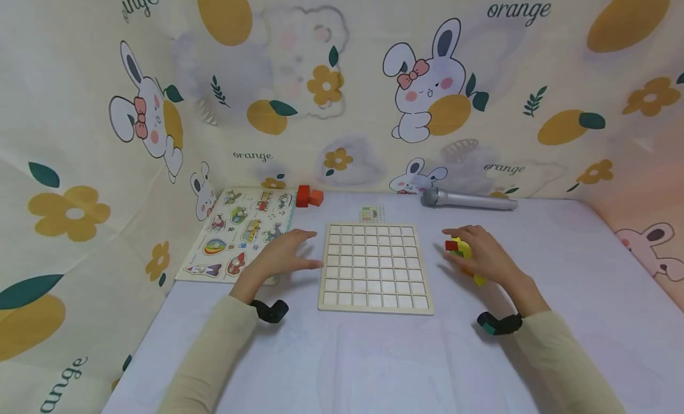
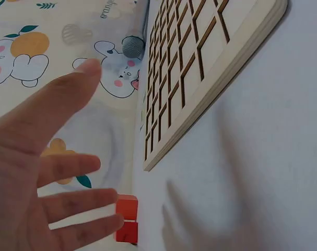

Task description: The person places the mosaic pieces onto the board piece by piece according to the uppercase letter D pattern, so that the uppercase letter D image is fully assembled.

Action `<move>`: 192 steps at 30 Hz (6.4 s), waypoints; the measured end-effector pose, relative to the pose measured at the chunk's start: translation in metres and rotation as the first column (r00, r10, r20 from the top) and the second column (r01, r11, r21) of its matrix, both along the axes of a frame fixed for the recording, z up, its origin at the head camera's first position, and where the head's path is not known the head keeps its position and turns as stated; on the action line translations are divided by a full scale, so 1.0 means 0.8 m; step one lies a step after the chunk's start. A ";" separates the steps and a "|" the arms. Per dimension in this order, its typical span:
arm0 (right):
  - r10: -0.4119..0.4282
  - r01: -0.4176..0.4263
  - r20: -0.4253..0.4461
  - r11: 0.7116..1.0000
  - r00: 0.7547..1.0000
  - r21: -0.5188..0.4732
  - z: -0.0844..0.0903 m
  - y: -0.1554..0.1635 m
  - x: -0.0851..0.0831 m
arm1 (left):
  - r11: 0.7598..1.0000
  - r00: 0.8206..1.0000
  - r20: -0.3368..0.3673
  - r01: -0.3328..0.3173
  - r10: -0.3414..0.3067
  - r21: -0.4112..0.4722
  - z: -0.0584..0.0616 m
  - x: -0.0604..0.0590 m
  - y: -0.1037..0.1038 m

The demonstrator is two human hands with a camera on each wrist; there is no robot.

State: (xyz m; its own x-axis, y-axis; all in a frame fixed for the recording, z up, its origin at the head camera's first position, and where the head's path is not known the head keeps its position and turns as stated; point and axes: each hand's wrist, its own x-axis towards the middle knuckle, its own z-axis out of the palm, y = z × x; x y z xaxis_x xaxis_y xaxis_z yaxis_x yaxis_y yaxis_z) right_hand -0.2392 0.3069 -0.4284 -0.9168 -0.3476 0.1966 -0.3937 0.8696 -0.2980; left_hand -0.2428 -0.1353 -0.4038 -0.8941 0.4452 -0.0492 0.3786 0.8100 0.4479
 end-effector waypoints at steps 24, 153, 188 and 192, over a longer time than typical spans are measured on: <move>-0.068 0.077 0.090 0.993 0.994 -0.091 -0.031 0.017 0.016 | 0.995 0.996 0.081 0.041 -0.048 0.085 -0.041 -0.003 0.018; 0.237 -0.230 -0.024 0.907 0.971 -0.353 -0.049 -0.243 -0.064 | 1.000 0.998 0.065 0.021 -0.021 0.008 -0.040 -0.003 0.019; -0.195 0.202 0.054 0.955 0.979 -0.217 -0.016 0.040 -0.003 | 1.000 0.994 0.106 -0.005 0.004 0.003 -0.045 -0.004 0.017; -0.218 0.226 0.062 0.954 0.974 -0.197 -0.023 0.050 -0.003 | 1.000 0.995 0.095 0.006 -0.008 0.016 -0.044 -0.003 0.017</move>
